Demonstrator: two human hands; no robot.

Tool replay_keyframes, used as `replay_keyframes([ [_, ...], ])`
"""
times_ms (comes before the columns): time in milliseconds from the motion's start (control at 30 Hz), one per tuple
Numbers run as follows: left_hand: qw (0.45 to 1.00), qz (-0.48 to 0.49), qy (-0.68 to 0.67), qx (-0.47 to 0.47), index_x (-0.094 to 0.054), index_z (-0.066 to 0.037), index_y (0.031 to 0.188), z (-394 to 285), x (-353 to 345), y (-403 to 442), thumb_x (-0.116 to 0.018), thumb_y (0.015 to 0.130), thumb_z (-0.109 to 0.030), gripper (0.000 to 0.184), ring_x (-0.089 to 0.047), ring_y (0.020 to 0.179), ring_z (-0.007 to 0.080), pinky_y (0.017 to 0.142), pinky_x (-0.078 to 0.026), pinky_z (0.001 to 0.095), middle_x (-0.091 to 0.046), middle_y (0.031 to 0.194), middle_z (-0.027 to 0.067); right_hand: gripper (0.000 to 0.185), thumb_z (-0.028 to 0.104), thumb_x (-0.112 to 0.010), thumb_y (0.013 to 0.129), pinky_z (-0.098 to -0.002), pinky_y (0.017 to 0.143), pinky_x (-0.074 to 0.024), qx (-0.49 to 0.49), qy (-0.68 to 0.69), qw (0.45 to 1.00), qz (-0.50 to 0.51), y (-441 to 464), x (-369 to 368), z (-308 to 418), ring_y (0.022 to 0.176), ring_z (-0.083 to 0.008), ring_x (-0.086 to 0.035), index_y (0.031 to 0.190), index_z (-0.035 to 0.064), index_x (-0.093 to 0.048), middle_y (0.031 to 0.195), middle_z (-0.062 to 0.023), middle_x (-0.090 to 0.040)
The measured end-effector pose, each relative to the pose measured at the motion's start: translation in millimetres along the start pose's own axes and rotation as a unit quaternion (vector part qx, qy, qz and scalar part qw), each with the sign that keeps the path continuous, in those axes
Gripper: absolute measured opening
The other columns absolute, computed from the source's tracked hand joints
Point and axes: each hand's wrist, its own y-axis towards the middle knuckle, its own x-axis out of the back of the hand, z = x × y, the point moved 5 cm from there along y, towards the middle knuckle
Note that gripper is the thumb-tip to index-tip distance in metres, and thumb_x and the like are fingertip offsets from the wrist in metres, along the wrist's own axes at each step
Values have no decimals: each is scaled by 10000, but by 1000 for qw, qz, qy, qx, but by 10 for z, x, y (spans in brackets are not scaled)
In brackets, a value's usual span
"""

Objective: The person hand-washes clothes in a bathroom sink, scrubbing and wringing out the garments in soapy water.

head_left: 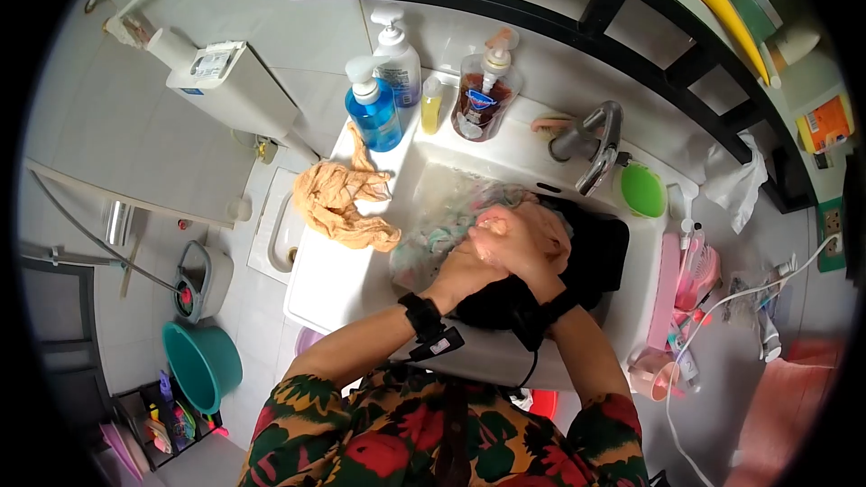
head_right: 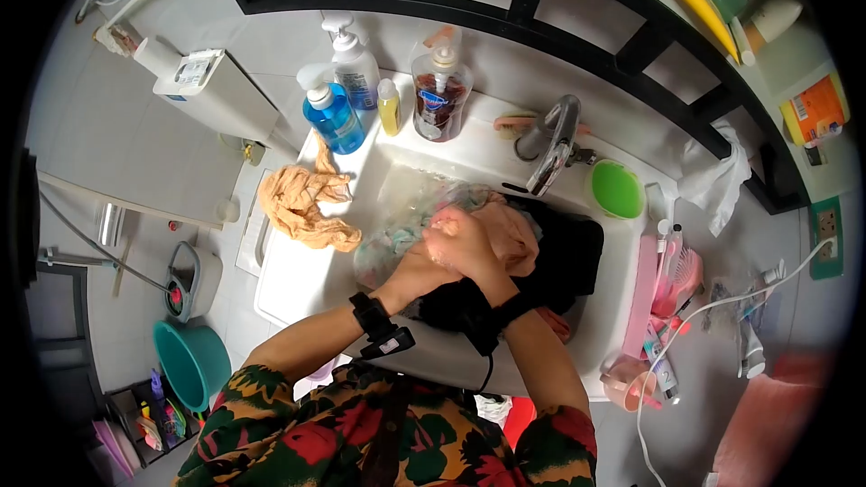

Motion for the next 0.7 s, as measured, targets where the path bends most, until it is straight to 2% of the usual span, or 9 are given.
replay_keyframes([
  [33, 1000, -2, 0, 0, -559, -39, 913, -60, 13, -7, -679, 655, -190, 323, -585, 659, 162, 577, -463, 267, -604, 767, 55, 126, 91, -620, 714, -246, 627, -448, 0, 0, 1000, 2, 26, -53, -92, 699, -111, -536, 798, 16, -564, 733, -40, -575],
  [100, 973, -7, 229, 38, -585, -39, 886, -154, 54, -15, -670, 636, -323, 389, -607, 734, 241, 661, -466, 333, -626, 805, 109, 152, 120, -615, 691, -264, 590, -446, -8, -23, 999, -40, 60, -97, -240, 643, -125, -536, 799, 31, -556, 659, -56, -569],
  [200, 947, -11, 312, 76, -609, -64, 837, -145, 86, -14, -620, 651, -417, 399, -598, 787, 274, 686, -460, 353, -619, 816, 142, 152, 143, -592, 686, -306, 581, -453, -33, -113, 991, -63, 88, -112, -294, 620, -176, -558, 782, 33, -551, 633, -85, -575],
  [333, 932, -24, 355, 66, -592, -49, 850, -104, 121, 36, -652, 656, -337, 352, -599, 795, 229, 684, -462, 326, -625, 820, 112, 211, 192, -595, 719, -343, 621, -458, -19, -130, 989, -68, 71, -110, -229, 680, -227, -581, 852, 35, -550, 714, -109, -600],
  [400, 998, -37, 39, -13, -568, -24, 909, -164, 206, 67, -671, 638, -295, 397, -593, 815, 251, 723, -459, 341, -613, 874, 135, 348, 217, -595, 755, -339, 695, -452, 44, 1, 997, -59, 53, -97, -130, 782, -252, -579, 1028, 17, -515, 880, -157, -592],
  [433, 997, -52, -25, -41, -528, -31, 919, -241, 266, 43, -716, 643, -259, 404, -584, 794, 169, 682, -466, 286, -603, 885, 94, 348, 217, -595, 755, -339, 695, -452, 46, 1, 997, -63, 55, -64, -167, 782, -252, -579, 1028, 17, -515, 880, -157, -592],
  [500, 995, -68, -71, 3, -509, -41, 937, -334, 378, -39, -712, 669, -272, 408, -573, 796, 143, 662, -465, 257, -592, 888, 75, 421, 94, -560, 803, -268, 767, -418, 85, -102, 983, -127, 19, 39, -170, 853, -170, -516, 1178, -26, -411, 947, -119, -526],
  [667, 966, -100, -222, 90, -440, -64, 1018, -80, 630, 12, -594, 804, -314, 364, -554, 783, 120, 611, -450, 189, -561, 914, 48, 450, 81, -542, 813, -293, 827, -401, 97, -109, 986, -79, -309, 61, 128, 938, -235, -522, 1216, -32, -378, 1076, -153, -521],
  [700, 943, -132, -304, 13, -440, -84, 1042, -152, 618, 30, -519, 850, -303, 302, -543, 794, 120, 641, -441, 224, -557, 938, 45, 451, 74, -546, 807, -296, 830, -400, 129, -140, 980, -59, -376, 48, 116, 953, -243, -519, 1216, -22, -385, 1093, -162, -517],
])
